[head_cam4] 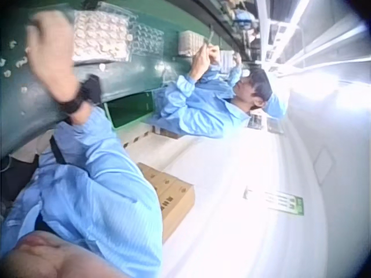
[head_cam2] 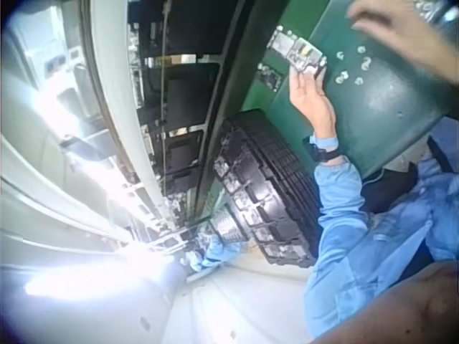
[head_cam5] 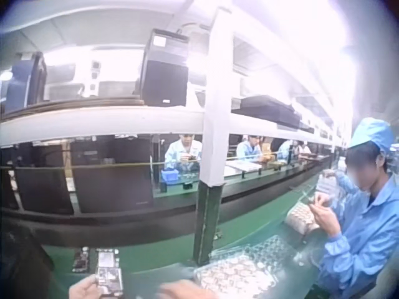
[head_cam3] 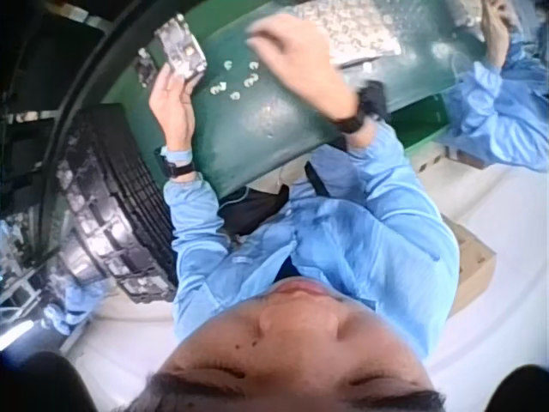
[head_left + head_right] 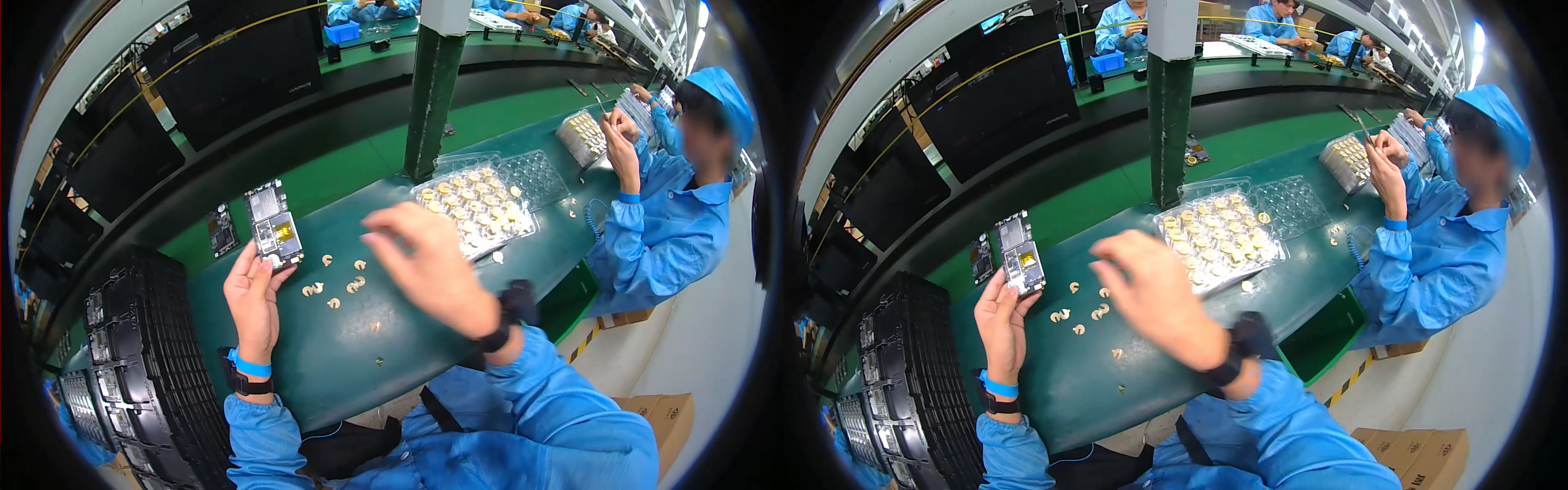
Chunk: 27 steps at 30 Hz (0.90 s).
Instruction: Assemble components and attach small seals or spacers to electronic circuit boards on a factory line.
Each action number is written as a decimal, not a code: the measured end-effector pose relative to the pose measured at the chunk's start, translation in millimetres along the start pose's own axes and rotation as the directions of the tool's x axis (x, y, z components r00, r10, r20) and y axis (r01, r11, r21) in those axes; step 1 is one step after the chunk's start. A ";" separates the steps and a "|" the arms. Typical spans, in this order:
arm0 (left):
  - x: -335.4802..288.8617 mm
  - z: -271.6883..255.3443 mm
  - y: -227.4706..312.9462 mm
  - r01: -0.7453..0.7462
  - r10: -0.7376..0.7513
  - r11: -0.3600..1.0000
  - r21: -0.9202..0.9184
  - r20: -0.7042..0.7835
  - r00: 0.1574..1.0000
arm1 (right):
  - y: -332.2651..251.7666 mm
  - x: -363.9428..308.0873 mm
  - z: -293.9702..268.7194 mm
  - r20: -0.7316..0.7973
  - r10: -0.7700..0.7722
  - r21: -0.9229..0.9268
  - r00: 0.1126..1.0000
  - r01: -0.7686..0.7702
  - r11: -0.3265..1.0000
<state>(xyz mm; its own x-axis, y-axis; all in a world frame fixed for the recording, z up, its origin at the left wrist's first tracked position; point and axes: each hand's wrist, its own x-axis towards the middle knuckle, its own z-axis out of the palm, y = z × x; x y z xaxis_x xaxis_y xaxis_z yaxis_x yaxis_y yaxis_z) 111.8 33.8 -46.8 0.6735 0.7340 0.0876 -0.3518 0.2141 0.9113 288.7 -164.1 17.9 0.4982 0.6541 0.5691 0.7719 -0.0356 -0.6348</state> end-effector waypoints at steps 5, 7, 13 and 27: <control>-5.6 10.1 1.3 -0.190 0.198 0.924 0.332 0.009 0.980 | 43.7 -32.4 -115.5 -0.051 0.171 -0.472 0.984 -0.174 0.864; -2.5 4.0 -7.4 -0.207 0.224 0.913 0.351 -0.006 0.975 | 58.5 -42.6 -132.3 0.004 0.124 -0.521 0.992 -0.104 0.847; -0.1 -4.2 -16.1 -0.192 0.168 0.913 0.360 0.098 0.981 | 79.9 -44.2 -131.5 0.137 0.070 -0.456 0.988 0.000 0.890; -4.3 17.5 -21.6 -0.508 0.490 0.758 0.409 0.159 0.857 | 160.2 -34.6 -145.3 0.265 0.184 -0.269 0.946 -0.111 0.957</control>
<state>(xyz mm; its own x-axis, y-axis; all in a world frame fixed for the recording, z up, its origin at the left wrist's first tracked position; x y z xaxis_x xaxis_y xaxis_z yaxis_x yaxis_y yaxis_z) 127.9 14.7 -59.9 0.5084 0.6317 0.5851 -0.3430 -0.4747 0.8105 452.5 -302.2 -27.5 0.5092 0.8128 0.2830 0.7895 -0.3103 -0.5296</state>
